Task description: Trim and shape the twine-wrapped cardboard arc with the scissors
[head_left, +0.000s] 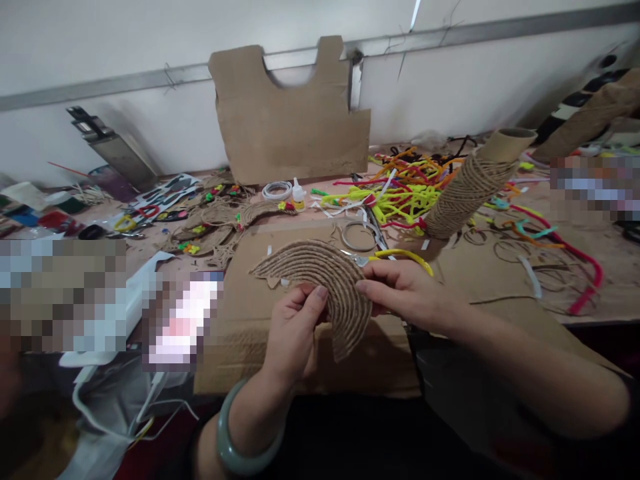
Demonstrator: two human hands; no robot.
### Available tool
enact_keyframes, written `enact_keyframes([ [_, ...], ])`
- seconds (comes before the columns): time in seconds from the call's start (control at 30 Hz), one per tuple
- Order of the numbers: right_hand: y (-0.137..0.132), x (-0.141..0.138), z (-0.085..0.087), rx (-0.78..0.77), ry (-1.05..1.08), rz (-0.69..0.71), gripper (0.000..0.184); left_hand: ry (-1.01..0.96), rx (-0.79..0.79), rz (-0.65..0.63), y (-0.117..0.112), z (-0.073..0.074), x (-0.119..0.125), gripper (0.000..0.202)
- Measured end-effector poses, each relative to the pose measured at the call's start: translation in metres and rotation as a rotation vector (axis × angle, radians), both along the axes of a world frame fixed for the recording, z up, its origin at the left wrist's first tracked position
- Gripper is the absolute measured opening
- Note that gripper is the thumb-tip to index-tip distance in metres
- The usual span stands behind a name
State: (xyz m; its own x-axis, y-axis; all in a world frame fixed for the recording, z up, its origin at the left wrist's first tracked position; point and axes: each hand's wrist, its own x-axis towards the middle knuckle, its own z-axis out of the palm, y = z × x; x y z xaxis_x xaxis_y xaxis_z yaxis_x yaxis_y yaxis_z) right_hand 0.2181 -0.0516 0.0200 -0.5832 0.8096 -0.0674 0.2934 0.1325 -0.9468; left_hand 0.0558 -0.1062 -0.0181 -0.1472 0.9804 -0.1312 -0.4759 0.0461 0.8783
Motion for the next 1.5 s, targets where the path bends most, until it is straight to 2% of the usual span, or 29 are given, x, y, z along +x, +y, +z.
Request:
enact_keyframes([
  [0.17,0.004,0.002,0.002,-0.094,0.08,-0.049,0.019,-0.011,-0.04,-0.055,-0.001,0.001,0.001,0.023],
  [0.43,0.004,0.001,-0.001,-0.085,0.092,-0.037,0.021,-0.001,-0.03,-0.02,0.001,0.002,0.004,0.024],
  [0.63,0.004,0.002,0.003,-0.074,0.087,-0.111,0.019,0.075,-0.032,-0.147,-0.002,-0.002,0.003,0.024],
  [0.73,0.003,0.002,0.001,-0.067,0.113,-0.1,0.021,0.129,-0.003,-0.13,-0.002,-0.003,0.003,0.022],
  [0.9,0.0,0.0,-0.003,-0.11,0.115,-0.034,0.021,0.091,0.018,-0.067,0.0,-0.005,0.004,0.024],
  [1.17,0.002,0.0,-0.005,-0.113,0.151,-0.076,0.021,0.095,0.01,-0.142,-0.001,-0.004,0.004,0.021],
  [1.4,0.001,0.002,-0.007,-0.105,0.118,-0.033,0.025,0.11,0.01,-0.086,0.0,-0.005,0.005,0.02],
  [1.5,0.001,0.002,-0.008,-0.112,0.134,-0.049,0.024,0.127,0.008,-0.139,0.0,-0.007,0.004,0.024],
])
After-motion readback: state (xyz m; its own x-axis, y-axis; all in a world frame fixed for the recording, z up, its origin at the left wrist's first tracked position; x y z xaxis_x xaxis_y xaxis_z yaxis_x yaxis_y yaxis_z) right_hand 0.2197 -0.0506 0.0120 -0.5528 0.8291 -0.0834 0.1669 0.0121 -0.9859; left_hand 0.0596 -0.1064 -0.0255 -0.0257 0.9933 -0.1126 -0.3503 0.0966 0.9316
